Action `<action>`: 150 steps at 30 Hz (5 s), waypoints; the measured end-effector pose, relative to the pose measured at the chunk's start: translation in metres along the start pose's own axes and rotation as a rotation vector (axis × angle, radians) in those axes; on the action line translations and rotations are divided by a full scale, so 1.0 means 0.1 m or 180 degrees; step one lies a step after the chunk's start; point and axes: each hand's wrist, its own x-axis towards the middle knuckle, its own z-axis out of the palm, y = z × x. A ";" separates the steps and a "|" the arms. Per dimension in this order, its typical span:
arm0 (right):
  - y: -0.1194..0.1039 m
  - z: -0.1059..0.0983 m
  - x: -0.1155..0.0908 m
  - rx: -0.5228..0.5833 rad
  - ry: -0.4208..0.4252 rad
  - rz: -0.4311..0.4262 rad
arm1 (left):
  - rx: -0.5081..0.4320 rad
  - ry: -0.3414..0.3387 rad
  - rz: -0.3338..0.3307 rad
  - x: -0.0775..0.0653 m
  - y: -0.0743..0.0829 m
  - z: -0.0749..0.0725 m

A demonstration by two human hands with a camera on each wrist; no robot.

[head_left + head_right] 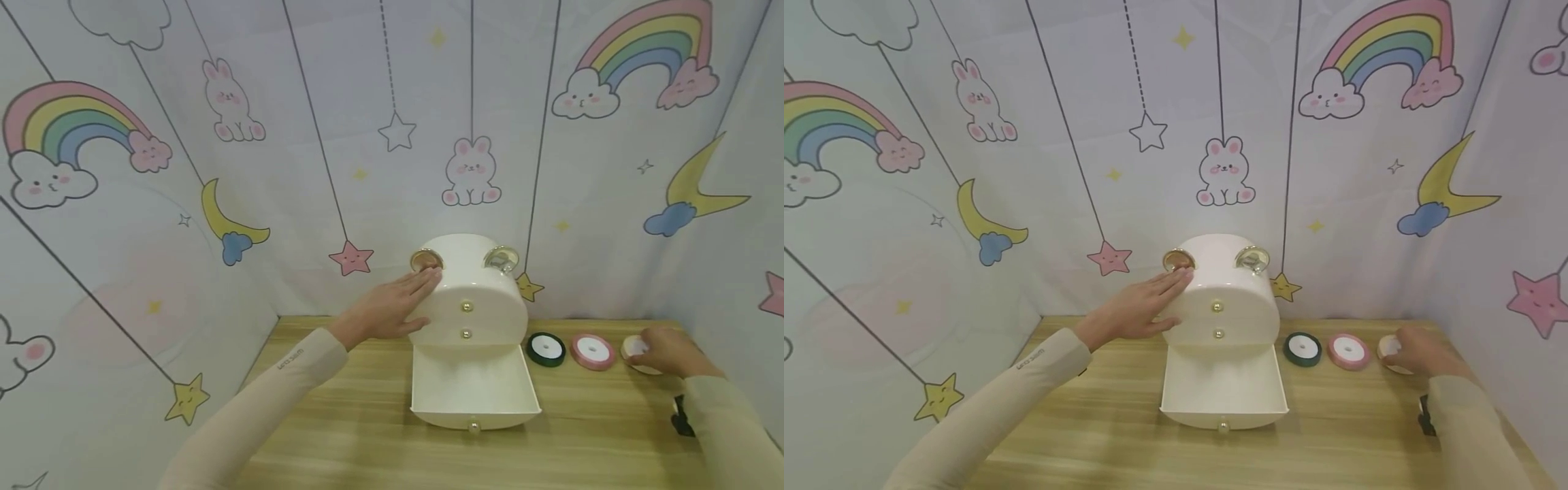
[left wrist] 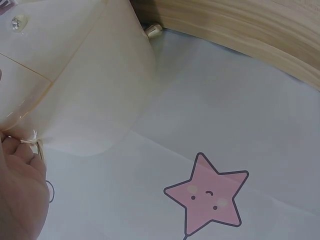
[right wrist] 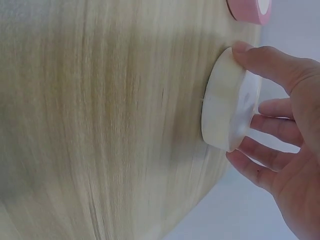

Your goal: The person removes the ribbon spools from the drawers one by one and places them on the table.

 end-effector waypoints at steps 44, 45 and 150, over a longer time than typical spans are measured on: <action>-1.02 -0.47 -0.21 0.0138 0.0865 -0.0421 | 0.0074 -0.0119 -0.0052 0.03 0.00 0.01; -1.08 -0.46 -0.22 0.0156 0.0910 -0.0486 | 0.0073 -0.0114 -0.0051 0.03 0.00 0.01; -3.16 1.11 -0.78 -0.1606 0.2066 -0.2812 | -0.0245 -0.0111 -0.0241 0.02 0.05 0.08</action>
